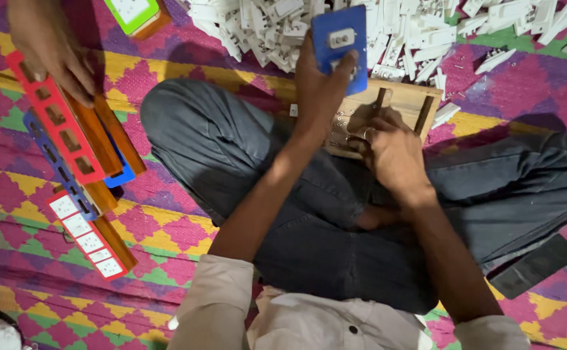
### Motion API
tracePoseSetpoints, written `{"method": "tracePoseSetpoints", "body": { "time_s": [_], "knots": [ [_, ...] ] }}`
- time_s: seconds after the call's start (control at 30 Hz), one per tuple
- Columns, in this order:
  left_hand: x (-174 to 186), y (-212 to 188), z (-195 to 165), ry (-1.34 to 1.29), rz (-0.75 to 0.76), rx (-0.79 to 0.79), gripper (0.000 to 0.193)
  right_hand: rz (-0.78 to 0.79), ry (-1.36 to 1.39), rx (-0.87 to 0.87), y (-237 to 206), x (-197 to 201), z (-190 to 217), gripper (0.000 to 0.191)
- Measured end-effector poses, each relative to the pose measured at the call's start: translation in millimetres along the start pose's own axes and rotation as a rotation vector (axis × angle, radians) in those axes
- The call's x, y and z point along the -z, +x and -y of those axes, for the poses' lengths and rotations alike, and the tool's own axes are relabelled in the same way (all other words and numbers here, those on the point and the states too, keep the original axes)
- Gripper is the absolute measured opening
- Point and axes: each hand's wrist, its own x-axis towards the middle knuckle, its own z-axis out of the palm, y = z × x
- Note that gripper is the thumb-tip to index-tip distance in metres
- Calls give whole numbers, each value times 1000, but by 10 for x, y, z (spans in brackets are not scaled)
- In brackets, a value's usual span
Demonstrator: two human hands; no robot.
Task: The person sits on the floor and assembles white plastic electrical switch modules into colored plastic frames. They pick up a frame, insert a switch module, and use a screwdriver to tighten screws from a wooden box. The person repeats this process with different colored frames and switch modules.
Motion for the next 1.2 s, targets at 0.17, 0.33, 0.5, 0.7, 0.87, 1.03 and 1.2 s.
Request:
{"method": "tracePoseSetpoints", "body": {
  "time_s": [0.17, 0.33, 0.5, 0.7, 0.87, 1.03, 1.2],
  "knots": [
    [-51, -68, 112, 87, 118, -42, 49, 13, -62, -30, 2, -175, 29, 19],
    [-134, -125, 201, 102, 273, 71, 47, -123, 152, -119, -45, -135, -116, 17],
    [-242, -304, 286, 147, 393, 135, 49, -320, 1115, -710, -74, -11, -611, 9],
    [-291, -381, 239, 181, 480, 74, 52, -240, 1815, -679, -121, -165, -948, 17],
    [-281, -395, 111, 185, 463, 65, 55, -130, 1809, -750, -149, -230, -993, 22],
    [-282, -383, -42, 353, 497, 67, 52, -222, 1875, -861, -188, -264, -1062, 35],
    [-224, -409, -96, 409, 496, -2, 51, -239, 1818, -737, -162, -233, -1003, 35]
  ]
}}
